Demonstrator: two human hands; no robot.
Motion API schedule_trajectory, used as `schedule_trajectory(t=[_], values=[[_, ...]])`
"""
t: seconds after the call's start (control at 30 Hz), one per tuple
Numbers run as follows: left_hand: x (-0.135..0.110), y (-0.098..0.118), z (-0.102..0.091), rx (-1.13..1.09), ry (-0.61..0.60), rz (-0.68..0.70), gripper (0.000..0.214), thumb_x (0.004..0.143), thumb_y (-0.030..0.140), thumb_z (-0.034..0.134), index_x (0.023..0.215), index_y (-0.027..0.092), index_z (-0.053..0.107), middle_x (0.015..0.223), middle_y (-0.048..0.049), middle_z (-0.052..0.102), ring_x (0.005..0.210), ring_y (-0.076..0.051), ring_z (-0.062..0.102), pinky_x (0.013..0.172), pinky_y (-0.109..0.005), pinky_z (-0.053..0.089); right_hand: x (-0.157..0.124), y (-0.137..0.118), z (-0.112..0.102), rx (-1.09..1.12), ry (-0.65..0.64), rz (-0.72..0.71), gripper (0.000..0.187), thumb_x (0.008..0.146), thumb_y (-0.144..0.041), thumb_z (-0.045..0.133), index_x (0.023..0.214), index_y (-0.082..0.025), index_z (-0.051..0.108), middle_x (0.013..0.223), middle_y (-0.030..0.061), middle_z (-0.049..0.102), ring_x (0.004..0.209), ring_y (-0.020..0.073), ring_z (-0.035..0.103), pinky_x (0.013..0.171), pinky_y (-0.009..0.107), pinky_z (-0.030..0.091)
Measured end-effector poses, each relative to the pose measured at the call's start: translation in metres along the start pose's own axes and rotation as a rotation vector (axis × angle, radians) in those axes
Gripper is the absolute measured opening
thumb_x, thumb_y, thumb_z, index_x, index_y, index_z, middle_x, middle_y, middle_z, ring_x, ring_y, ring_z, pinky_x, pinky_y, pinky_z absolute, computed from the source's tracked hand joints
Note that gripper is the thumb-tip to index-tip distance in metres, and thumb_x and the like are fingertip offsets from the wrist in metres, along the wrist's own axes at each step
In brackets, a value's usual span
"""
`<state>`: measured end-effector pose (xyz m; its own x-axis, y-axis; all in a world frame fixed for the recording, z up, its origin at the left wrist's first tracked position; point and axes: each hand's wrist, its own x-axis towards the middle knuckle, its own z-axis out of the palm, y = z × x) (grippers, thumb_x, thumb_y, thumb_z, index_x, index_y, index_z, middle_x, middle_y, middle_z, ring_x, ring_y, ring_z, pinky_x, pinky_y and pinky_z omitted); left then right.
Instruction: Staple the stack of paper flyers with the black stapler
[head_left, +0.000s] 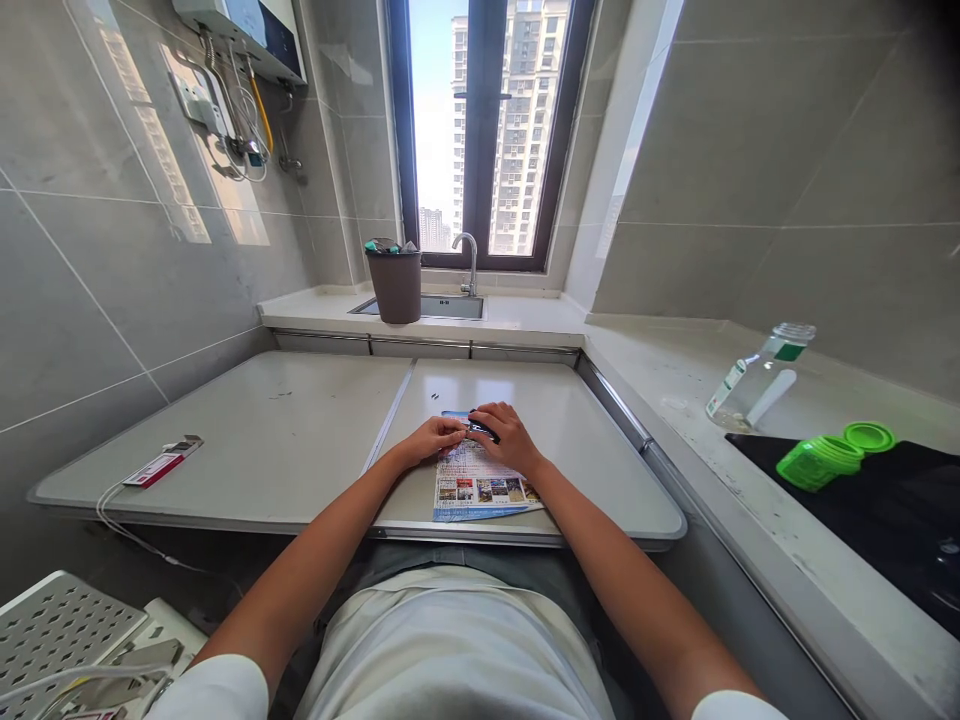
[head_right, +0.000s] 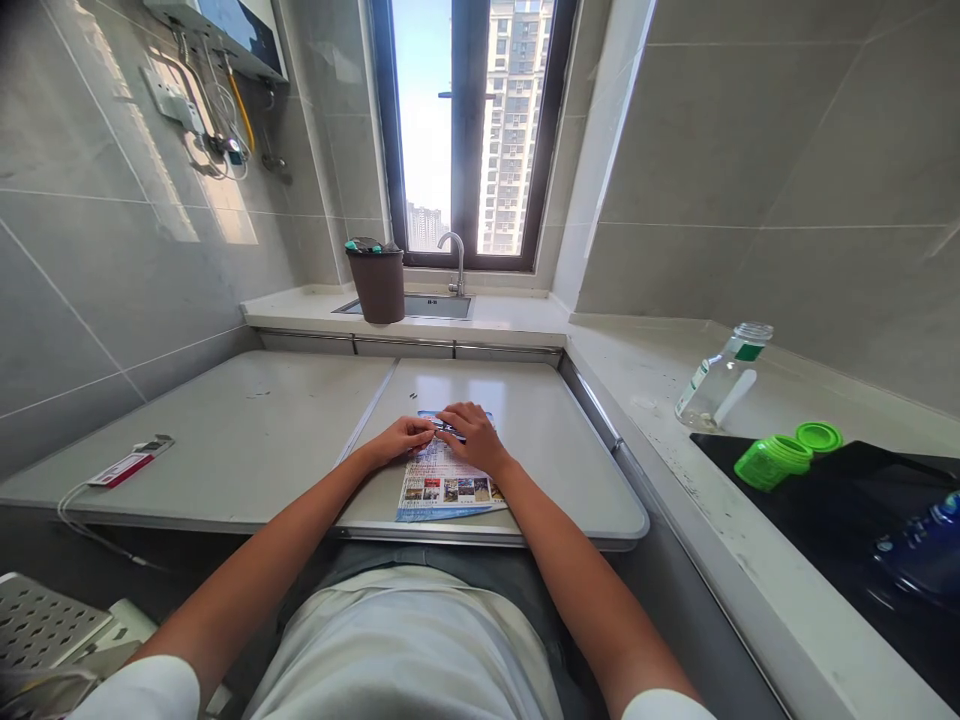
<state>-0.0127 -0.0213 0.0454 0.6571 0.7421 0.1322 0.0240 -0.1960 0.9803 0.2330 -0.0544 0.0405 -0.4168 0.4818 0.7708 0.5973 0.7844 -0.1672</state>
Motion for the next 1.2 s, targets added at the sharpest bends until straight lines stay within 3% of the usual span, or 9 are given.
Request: schedule_trajectory(t=[0.17,0.4,0.5,0.6,0.7,0.8,0.9,1.03,1.2], values=[[-0.003,0.003,0.001,0.036,-0.061,0.045,0.061,0.081,0.069,0.089,0.101,0.011,0.085,0.061,0.0023,0.052,0.055,-0.009,0.039,0.055,-0.025,0.028,-0.001,-0.005,0.011,-0.014,-0.087,-0.185,0.023,0.112,-0.031,0.063,0.13,-0.026,0.078,0.121,0.0098,0.079,0.108,0.0252,0.069,0.097,0.044,0.057],[-0.001,0.001,0.002,-0.006,-0.011,0.05,0.072,0.078,0.075,0.09,0.111,0.011,0.084,0.062,0.0027,0.053,0.054,-0.01,0.043,0.053,-0.025,0.032,0.0,0.004,0.008,0.049,-0.007,-0.122,0.019,0.11,-0.023,0.061,0.114,-0.026,0.08,0.108,0.0079,0.079,0.099,0.0241,0.069,0.093,0.043,0.058],[0.003,-0.005,-0.003,-0.039,0.118,0.07,0.076,0.08,0.082,0.084,0.109,0.012,0.083,0.064,0.0012,0.056,0.052,-0.01,0.045,0.051,-0.025,0.033,0.003,0.012,-0.005,0.06,0.147,0.076,0.018,0.107,-0.024,0.062,0.101,-0.026,0.078,0.104,0.008,0.079,0.1,0.0254,0.069,0.096,0.044,0.058],[0.006,-0.011,-0.01,-0.051,0.232,0.068,0.073,0.084,0.086,0.076,0.096,0.014,0.082,0.061,0.0022,0.052,0.049,-0.009,0.041,0.049,-0.025,0.029,0.005,0.027,-0.021,-0.001,0.258,0.523,0.014,0.1,-0.023,0.065,0.1,-0.024,0.079,0.107,0.0081,0.08,0.102,0.026,0.07,0.1,0.042,0.057],[0.008,-0.013,-0.014,-0.053,0.321,0.058,0.069,0.087,0.085,0.074,0.091,0.016,0.078,0.06,0.0029,0.05,0.048,-0.009,0.04,0.049,-0.025,0.028,0.003,0.046,-0.032,-0.08,0.288,0.917,0.021,0.096,-0.021,0.063,0.108,-0.018,0.081,0.106,0.0113,0.083,0.094,0.0254,0.073,0.095,0.037,0.057],[0.01,-0.014,-0.015,-0.034,0.393,0.036,0.066,0.087,0.083,0.074,0.091,0.018,0.075,0.059,0.0037,0.049,0.048,-0.009,0.039,0.049,-0.025,0.028,-0.005,0.064,-0.036,-0.142,0.275,1.116,0.025,0.094,-0.018,0.06,0.103,-0.014,0.084,0.101,0.0171,0.084,0.093,0.0289,0.077,0.088,0.036,0.057],[0.013,-0.018,-0.017,0.023,0.463,0.018,0.061,0.089,0.08,0.07,0.092,0.019,0.071,0.058,0.0049,0.048,0.047,-0.01,0.038,0.05,-0.025,0.028,-0.015,0.077,-0.037,-0.2,0.236,1.263,0.023,0.092,-0.019,0.064,0.096,-0.016,0.087,0.1,0.0209,0.084,0.098,0.0334,0.079,0.088,0.037,0.057],[0.019,-0.025,-0.026,0.167,0.521,-0.032,0.05,0.095,0.07,0.065,0.09,0.021,0.067,0.058,0.0038,0.05,0.048,-0.012,0.039,0.052,-0.025,0.03,-0.024,0.086,-0.036,-0.23,0.181,1.338,0.02,0.086,-0.016,0.069,0.094,-0.018,0.088,0.105,0.0209,0.084,0.109,0.0369,0.079,0.097,0.043,0.058],[0.034,-0.024,-0.044,0.47,0.549,-0.081,0.027,0.092,0.044,0.079,0.083,0.022,0.067,0.069,-0.003,0.061,0.069,-0.022,0.06,0.069,-0.03,0.045,-0.029,0.094,-0.032,-0.228,0.187,1.348,0.021,0.086,-0.018,0.072,0.101,-0.019,0.086,0.111,0.0188,0.084,0.116,0.0352,0.078,0.106,0.046,0.055]])
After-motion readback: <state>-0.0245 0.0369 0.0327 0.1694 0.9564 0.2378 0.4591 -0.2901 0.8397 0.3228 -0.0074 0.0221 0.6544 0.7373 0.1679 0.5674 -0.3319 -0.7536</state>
